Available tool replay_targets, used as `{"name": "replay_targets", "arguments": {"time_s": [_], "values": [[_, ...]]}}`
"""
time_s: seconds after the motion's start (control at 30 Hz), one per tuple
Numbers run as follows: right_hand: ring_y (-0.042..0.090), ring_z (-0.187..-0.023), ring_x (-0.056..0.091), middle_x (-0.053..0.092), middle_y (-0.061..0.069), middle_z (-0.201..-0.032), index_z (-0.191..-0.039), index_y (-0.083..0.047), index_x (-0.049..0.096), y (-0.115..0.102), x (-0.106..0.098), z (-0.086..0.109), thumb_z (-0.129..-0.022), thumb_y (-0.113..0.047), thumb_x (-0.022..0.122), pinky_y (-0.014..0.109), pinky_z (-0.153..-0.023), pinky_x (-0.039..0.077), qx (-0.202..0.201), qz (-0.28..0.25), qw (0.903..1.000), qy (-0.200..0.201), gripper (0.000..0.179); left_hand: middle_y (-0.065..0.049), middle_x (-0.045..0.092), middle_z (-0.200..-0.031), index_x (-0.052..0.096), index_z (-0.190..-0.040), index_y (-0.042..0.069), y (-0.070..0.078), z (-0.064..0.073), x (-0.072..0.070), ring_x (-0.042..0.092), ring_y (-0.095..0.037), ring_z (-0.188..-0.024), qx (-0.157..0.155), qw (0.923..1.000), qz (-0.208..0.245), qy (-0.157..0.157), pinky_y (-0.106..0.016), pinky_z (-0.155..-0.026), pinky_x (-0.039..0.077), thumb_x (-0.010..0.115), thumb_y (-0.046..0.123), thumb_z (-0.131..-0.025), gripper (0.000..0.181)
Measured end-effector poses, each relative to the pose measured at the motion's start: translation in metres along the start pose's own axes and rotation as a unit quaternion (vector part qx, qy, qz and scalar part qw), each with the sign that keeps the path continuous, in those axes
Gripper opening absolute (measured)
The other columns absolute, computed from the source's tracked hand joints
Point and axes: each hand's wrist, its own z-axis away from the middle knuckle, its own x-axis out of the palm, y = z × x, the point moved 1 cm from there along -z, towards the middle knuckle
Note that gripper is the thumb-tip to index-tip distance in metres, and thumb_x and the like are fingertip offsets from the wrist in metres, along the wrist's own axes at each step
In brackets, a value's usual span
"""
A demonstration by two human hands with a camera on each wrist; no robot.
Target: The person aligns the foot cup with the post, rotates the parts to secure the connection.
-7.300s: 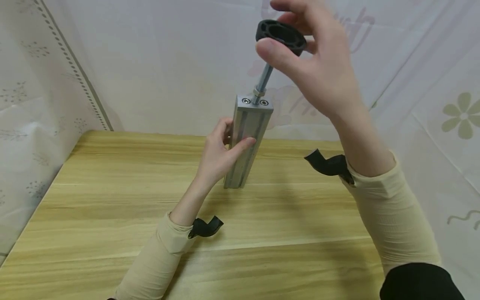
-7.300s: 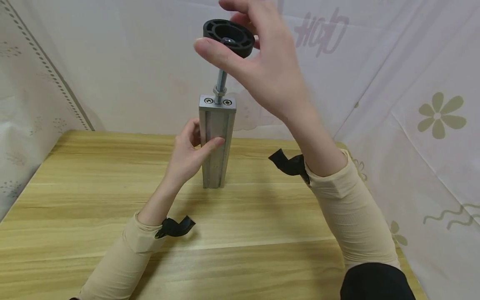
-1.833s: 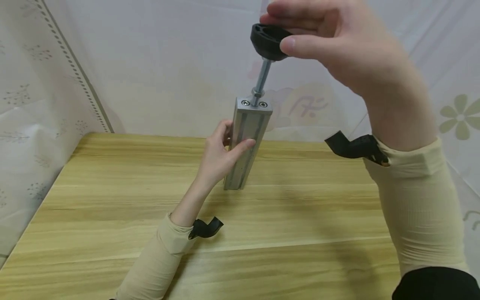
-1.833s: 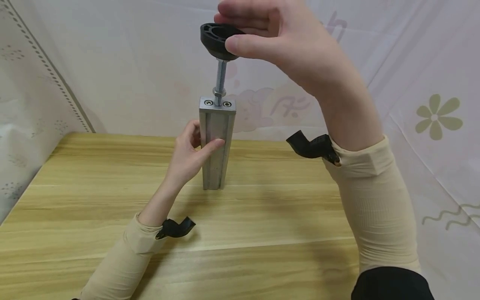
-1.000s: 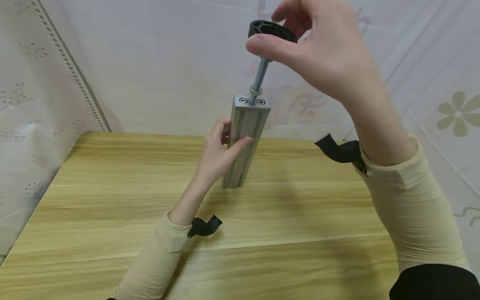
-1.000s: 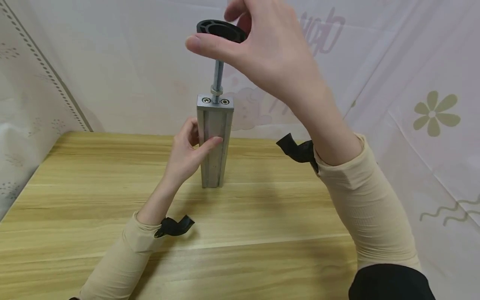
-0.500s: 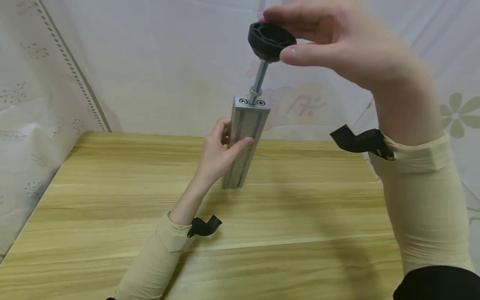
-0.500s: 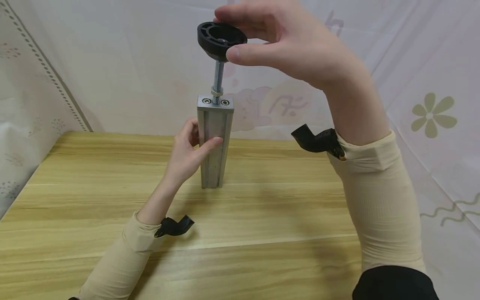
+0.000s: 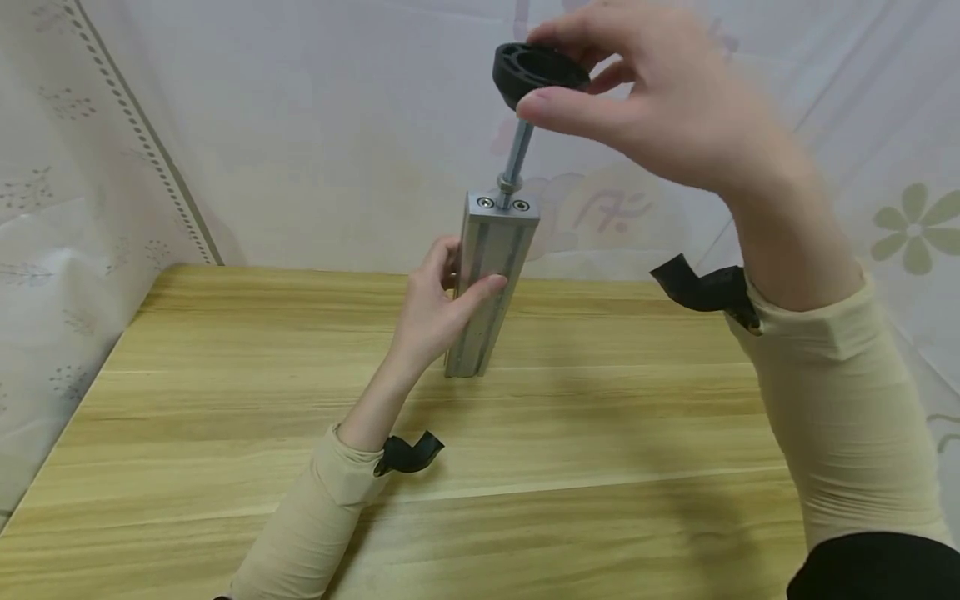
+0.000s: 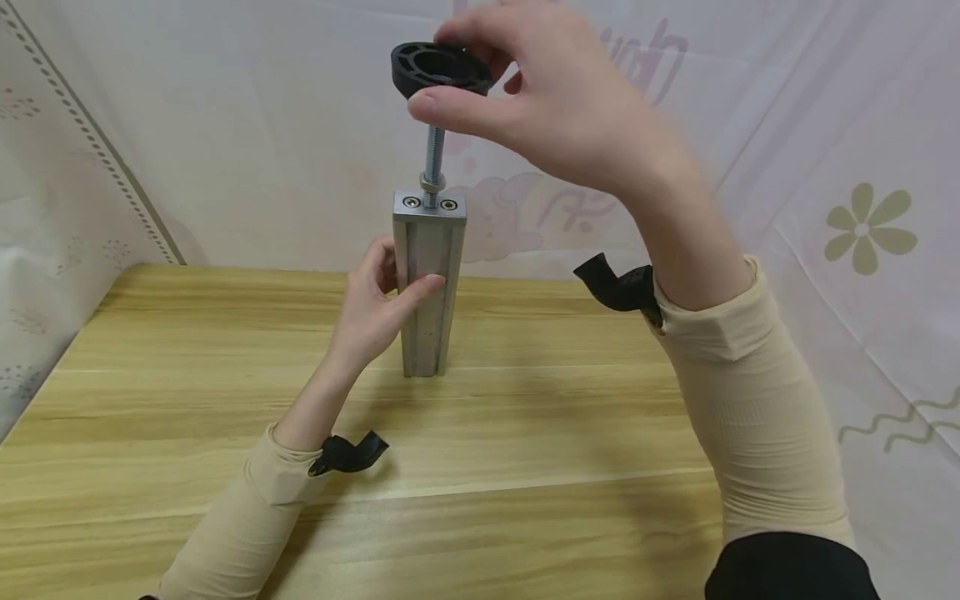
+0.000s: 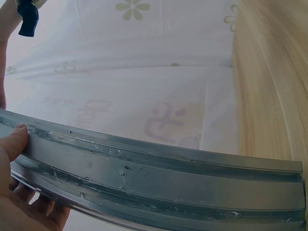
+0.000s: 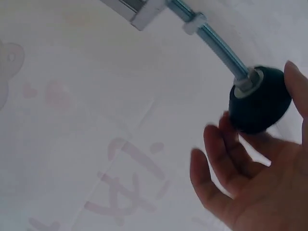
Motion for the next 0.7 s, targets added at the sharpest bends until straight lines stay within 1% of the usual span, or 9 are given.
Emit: {"name": "replay_targets", "arguments": {"time_s": [0.07,0.13,0.2,0.27,0.33,0.4,0.5,0.6,0.7], "values": [[0.009,-0.1,0.058,0.067,-0.01,-0.117,-0.132,-0.038,0.063,0.005,0.005,-0.003,-0.087,-0.054,0.075,0.029,-0.092,0.048,0.009,0.038,0.999,0.023,0.049,-0.016,0.073,-0.118,0.056,-0.127,0.003,0.0,0.0,0.0,0.07,-0.027,-0.105,0.0,1.0,0.001,0.0,-0.039,-0.088,0.055,0.078,0.015,-0.091,0.044],[0.01,-0.093,0.055,0.065,-0.01,-0.109,-0.127,-0.033,0.063,-0.003,0.008,-0.003,-0.085,-0.061,0.074,0.027,-0.086,0.044,0.026,0.061,0.997,0.039,0.052,-0.015,0.073,-0.118,0.056,-0.127,0.003,0.0,0.0,-0.001,0.07,-0.026,-0.104,0.001,1.0,0.001,0.0,-0.039,-0.088,0.055,0.078,0.015,-0.091,0.044],[0.014,-0.087,0.05,0.06,-0.006,-0.101,-0.125,-0.024,0.062,-0.024,0.008,0.001,-0.086,-0.06,0.072,0.025,-0.077,0.039,0.043,0.075,0.9952,0.047,0.054,-0.015,0.074,-0.117,0.056,-0.126,0.003,-0.001,0.0,-0.002,0.07,-0.026,-0.104,0.003,1.0,-0.002,0.001,-0.038,-0.088,0.055,0.078,0.015,-0.091,0.043],[0.016,-0.084,0.046,0.054,-0.003,-0.095,-0.123,-0.017,0.06,-0.042,0.007,0.005,-0.089,-0.058,0.07,0.027,-0.074,0.033,0.057,0.084,0.9938,0.044,0.055,-0.015,0.074,-0.117,0.056,-0.126,0.003,-0.002,0.0,-0.002,0.07,-0.025,-0.103,0.004,1.0,-0.003,0.001,-0.038,-0.088,0.055,0.078,0.015,-0.091,0.043],[0.018,-0.083,0.044,0.051,-0.001,-0.093,-0.124,-0.011,0.058,-0.052,0.006,0.008,-0.091,-0.056,0.069,0.028,-0.073,0.031,0.069,0.09,0.9928,0.038,0.057,-0.015,0.074,-0.116,0.056,-0.125,0.003,-0.002,0.001,-0.002,0.07,-0.024,-0.103,0.003,1.0,-0.005,0.002,-0.038,-0.088,0.055,0.078,0.015,-0.091,0.042],[0.019,-0.084,0.043,0.052,0.001,-0.097,-0.128,-0.011,0.057,-0.052,0.005,0.008,-0.092,-0.055,0.068,0.028,-0.074,0.031,0.076,0.092,0.9924,0.03,0.058,-0.015,0.074,-0.116,0.056,-0.125,0.003,-0.003,0.001,-0.002,0.07,-0.024,-0.103,0.003,1.0,-0.004,0.003,-0.038,-0.088,0.055,0.078,0.015,-0.091,0.041],[0.017,-0.095,0.05,0.06,0.002,-0.115,-0.14,-0.024,0.054,-0.04,0.002,0.007,-0.093,-0.055,0.067,0.029,-0.08,0.036,0.089,0.063,0.9939,0.016,0.058,-0.014,0.074,-0.116,0.057,-0.125,0.004,-0.002,0.0,-0.001,0.07,-0.024,-0.103,0.0,1.0,-0.005,0.003,-0.038,-0.089,0.055,0.078,0.016,-0.091,0.042],[0.014,-0.114,0.055,0.059,-0.002,-0.14,-0.149,-0.034,0.048,-0.033,-0.002,0.007,-0.096,-0.047,0.066,0.029,-0.092,0.043,0.09,0.0,0.9959,0.003,0.058,-0.014,0.074,-0.117,0.057,-0.126,0.004,-0.002,0.0,0.0,0.069,-0.024,-0.103,-0.001,1.0,-0.006,0.003,-0.038,-0.089,0.054,0.078,0.017,-0.091,0.043],[0.015,-0.134,0.053,0.054,0.0,-0.151,-0.153,-0.027,0.047,-0.031,-0.004,0.008,-0.1,-0.027,0.065,0.029,-0.108,0.045,0.021,-0.108,0.994,-0.001,0.056,-0.014,0.074,-0.115,0.057,-0.126,0.004,-0.002,-0.001,0.0,0.069,-0.024,-0.102,-0.001,1.0,-0.009,0.002,-0.038,-0.089,0.054,0.078,0.017,-0.091,0.043]]}}
